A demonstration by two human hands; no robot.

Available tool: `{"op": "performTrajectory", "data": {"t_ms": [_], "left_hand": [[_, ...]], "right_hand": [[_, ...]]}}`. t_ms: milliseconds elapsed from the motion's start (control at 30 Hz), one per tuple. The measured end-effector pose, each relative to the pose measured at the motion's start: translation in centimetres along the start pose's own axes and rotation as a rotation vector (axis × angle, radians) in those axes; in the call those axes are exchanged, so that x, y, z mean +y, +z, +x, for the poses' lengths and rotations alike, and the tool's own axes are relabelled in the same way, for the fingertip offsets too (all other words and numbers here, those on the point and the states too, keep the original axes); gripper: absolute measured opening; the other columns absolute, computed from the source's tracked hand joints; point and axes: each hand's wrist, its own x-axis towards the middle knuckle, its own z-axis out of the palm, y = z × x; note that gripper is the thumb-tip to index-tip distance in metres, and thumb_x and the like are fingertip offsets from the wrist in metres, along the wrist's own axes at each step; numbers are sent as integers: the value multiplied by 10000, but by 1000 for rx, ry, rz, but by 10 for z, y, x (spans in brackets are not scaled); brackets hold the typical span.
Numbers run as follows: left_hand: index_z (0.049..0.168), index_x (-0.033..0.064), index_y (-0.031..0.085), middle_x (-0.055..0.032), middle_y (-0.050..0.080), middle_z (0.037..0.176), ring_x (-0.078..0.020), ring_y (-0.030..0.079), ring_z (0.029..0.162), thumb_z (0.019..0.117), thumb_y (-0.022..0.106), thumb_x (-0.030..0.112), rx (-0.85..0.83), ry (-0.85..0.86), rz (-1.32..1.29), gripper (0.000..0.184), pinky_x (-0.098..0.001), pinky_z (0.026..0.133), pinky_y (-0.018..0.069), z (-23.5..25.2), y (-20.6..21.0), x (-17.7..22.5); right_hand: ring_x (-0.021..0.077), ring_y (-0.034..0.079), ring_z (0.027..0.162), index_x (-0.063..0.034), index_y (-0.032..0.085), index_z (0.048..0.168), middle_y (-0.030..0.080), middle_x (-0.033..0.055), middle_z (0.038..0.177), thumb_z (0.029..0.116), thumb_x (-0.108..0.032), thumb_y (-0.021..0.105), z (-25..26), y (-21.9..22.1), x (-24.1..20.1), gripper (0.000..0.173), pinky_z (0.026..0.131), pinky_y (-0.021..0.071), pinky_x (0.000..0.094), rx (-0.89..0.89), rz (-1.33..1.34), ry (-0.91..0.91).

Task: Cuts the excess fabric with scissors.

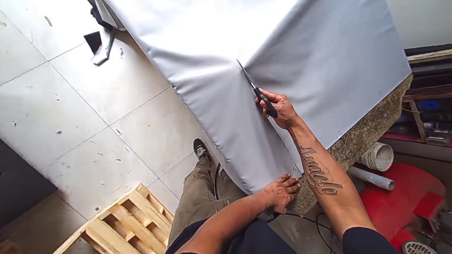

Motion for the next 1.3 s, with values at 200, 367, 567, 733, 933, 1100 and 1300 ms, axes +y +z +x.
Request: {"op": "performTrajectory", "data": {"t_ms": [200,367,567,733,933,1100,1300], "left_hand": [[1349,27,657,-112,366,1661,-302,156,1595,939,710,283,-158,17,-377,486,-525,1277,-30,-5,-42,-6],[1126,-23,746,-170,766,1024,-258,745,968,1023,612,234,479,-175,-697,307,-492,936,579,-98,-211,-78],[1050,11,718,-255,709,1063,-461,675,1058,917,657,605,175,-1075,-107,612,-715,880,501,-223,-350,-161],[962,73,737,-130,757,895,-331,736,854,844,698,670,124,-1111,-150,609,-632,806,561,-226,-339,-173],[928,77,735,-100,757,828,-295,738,771,825,740,659,23,-1095,-230,591,-602,774,580,-223,-353,-182],[911,67,727,-116,747,839,-304,731,788,882,686,650,-47,-1061,-261,584,-601,758,575,-224,-360,-187],[932,55,724,-143,744,890,-334,730,853,916,666,614,-132,-1045,-382,562,-619,775,569,-224,-371,-197]], "right_hand": [[62,575,614,-30,594,1412,698,42,952,984,-66,624,31,15,-16,431,551,510,211,18,-44,8],[60,571,629,-19,565,1426,694,42,1015,1019,-83,574,31,19,-19,413,560,506,210,11,-4,50],[44,546,599,-32,563,1432,687,25,980,1027,-143,587,65,34,-34,420,539,486,203,-7,7,26],[61,584,622,-19,574,1428,711,35,983,987,-106,648,71,40,-29,455,534,505,217,-11,-26,-36],[33,562,643,-37,566,1437,696,9,1015,1013,-148,604,100,46,-48,441,567,488,193,-43,-22,-39],[66,624,715,3,561,1435,714,23,1027,965,-86,645,127,52,-44,485,591,531,217,-56,-5,-71],[30,621,796,19,539,1444,698,24,1139,975,-112,629,159,70,-65,495,699,537,198,-58,34,-86]]}}
